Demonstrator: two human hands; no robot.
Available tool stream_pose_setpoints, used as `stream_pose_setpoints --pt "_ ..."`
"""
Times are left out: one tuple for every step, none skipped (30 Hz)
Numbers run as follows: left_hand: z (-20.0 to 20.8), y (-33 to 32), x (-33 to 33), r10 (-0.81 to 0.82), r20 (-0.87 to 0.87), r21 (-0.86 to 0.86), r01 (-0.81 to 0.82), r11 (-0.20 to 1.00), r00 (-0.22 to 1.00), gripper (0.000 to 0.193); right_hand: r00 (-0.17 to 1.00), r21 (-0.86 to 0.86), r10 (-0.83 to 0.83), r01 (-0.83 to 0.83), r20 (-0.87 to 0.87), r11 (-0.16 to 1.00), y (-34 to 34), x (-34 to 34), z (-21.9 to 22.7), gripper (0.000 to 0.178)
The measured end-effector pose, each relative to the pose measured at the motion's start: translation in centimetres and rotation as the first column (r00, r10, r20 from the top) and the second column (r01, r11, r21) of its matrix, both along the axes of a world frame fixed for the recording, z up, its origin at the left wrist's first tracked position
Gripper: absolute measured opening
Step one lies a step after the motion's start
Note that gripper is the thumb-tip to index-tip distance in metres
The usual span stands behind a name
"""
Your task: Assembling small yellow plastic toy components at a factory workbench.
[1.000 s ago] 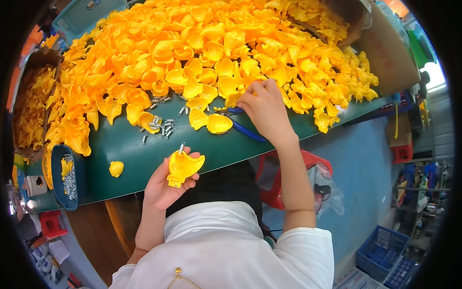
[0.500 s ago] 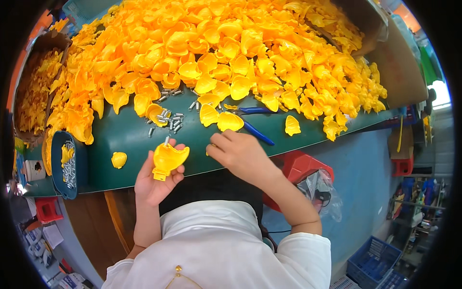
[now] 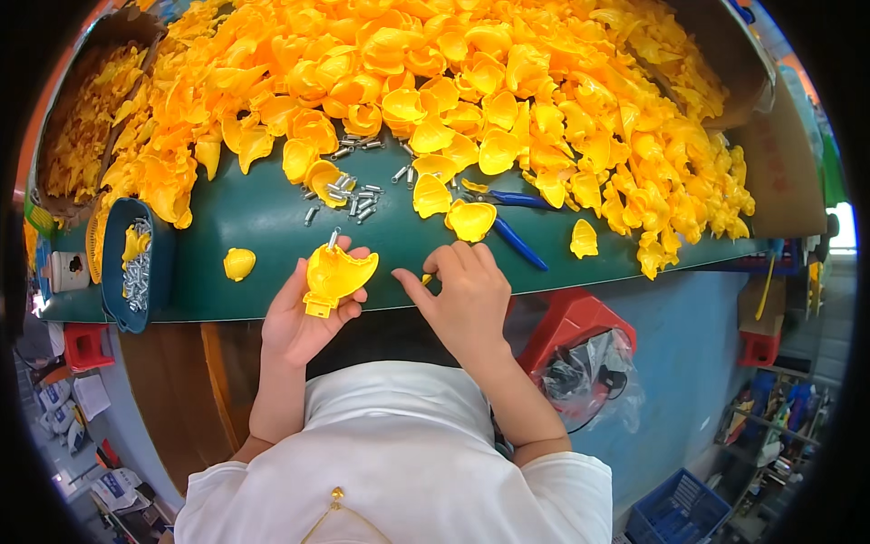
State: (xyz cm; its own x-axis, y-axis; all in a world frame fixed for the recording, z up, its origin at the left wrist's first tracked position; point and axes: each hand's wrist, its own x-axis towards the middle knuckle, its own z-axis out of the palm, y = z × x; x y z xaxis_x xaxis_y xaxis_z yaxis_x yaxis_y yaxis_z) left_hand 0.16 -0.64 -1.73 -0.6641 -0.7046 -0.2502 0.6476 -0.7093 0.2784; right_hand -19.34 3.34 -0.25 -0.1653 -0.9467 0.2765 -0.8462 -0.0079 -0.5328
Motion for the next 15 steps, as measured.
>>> stream_pose_setpoints --pt "0.0 0.0 0.0 0.0 0.001 0.0 0.0 1.0 1.0 0.045 1.0 -0.072 0.022 -0.021 0.005 0.997 0.0 0.0 -0.4 0.024" --pt "-0.1 -0.1 0.2 -0.015 0.033 -0.01 0.015 1.0 0.999 0.048 0.999 -0.144 0.044 -0.042 0.008 0.989 -0.1 0.0 -0.7 0.024" --pt "-0.2 -0.1 0.2 -0.03 0.064 -0.02 0.031 0.999 0.998 0.052 0.999 -0.144 0.044 -0.042 0.008 0.989 -0.3 0.0 -1.1 0.024" --pt "-0.2 -0.1 0.2 -0.03 0.064 -0.018 0.031 0.999 0.998 0.052 0.998 -0.162 0.067 -0.065 0.008 0.985 -0.4 -0.1 -1.4 0.023" --pt "-0.2 -0.1 0.2 -0.025 0.06 -0.011 0.026 1.0 0.998 0.052 0.996 -0.181 0.091 -0.088 0.008 0.98 -0.6 -0.1 -1.6 0.023" --pt "-0.2 -0.1 0.1 -0.021 0.057 -0.003 0.021 1.0 0.998 0.052 0.996 -0.179 0.091 -0.088 0.007 0.98 -0.7 -0.3 -1.6 0.023" --pt "-0.2 -0.1 0.2 -0.019 0.056 -0.003 0.019 1.0 0.998 0.052 0.993 -0.169 0.106 -0.097 0.045 0.981 -1.1 -0.3 -1.5 0.023" --pt "-0.2 -0.1 0.2 -0.018 0.049 0.004 0.017 1.0 0.999 0.052 0.989 -0.16 0.121 -0.107 0.082 0.981 -1.2 -0.3 -1.4 0.023" --pt "-0.2 -0.1 0.3 -0.016 0.041 0.011 0.016 1.0 0.999 0.052 0.989 -0.159 0.123 -0.109 0.081 0.981 -1.0 -0.6 -1.2 0.023" --pt "-0.3 -0.1 0.3 -0.01 0.039 0.012 0.01 1.0 0.999 0.052 0.99 -0.131 0.091 -0.077 0.11 0.988 -0.5 -1.0 -1.0 0.023" --pt "-0.3 -0.1 0.4 -0.011 0.033 0.01 0.011 1.0 0.999 0.052 0.989 -0.102 0.059 -0.045 0.137 0.994 -0.1 -1.2 -0.7 0.023" --pt "-0.3 -0.1 0.5 -0.012 0.028 0.008 0.011 1.0 1.0 0.052 0.989 -0.101 0.065 -0.052 0.135 0.994 0.1 -1.0 -0.4 0.023" --pt "-0.2 -0.1 0.4 -0.011 0.028 0.01 0.011 1.0 1.0 0.052 0.991 -0.091 0.064 -0.054 0.116 0.994 0.4 -0.9 0.0 0.023" --pt "0.0 -0.2 0.3 -0.001 0.01 0.006 0.0 1.0 1.0 0.049 0.993 -0.082 0.063 -0.056 0.096 0.995 0.6 -0.9 0.2 0.023" --pt "0.0 -0.1 0.2 0.01 -0.007 0.002 -0.01 1.0 1.0 0.046 0.991 -0.098 0.075 -0.064 0.107 0.993 0.6 -0.5 -0.1 0.023"
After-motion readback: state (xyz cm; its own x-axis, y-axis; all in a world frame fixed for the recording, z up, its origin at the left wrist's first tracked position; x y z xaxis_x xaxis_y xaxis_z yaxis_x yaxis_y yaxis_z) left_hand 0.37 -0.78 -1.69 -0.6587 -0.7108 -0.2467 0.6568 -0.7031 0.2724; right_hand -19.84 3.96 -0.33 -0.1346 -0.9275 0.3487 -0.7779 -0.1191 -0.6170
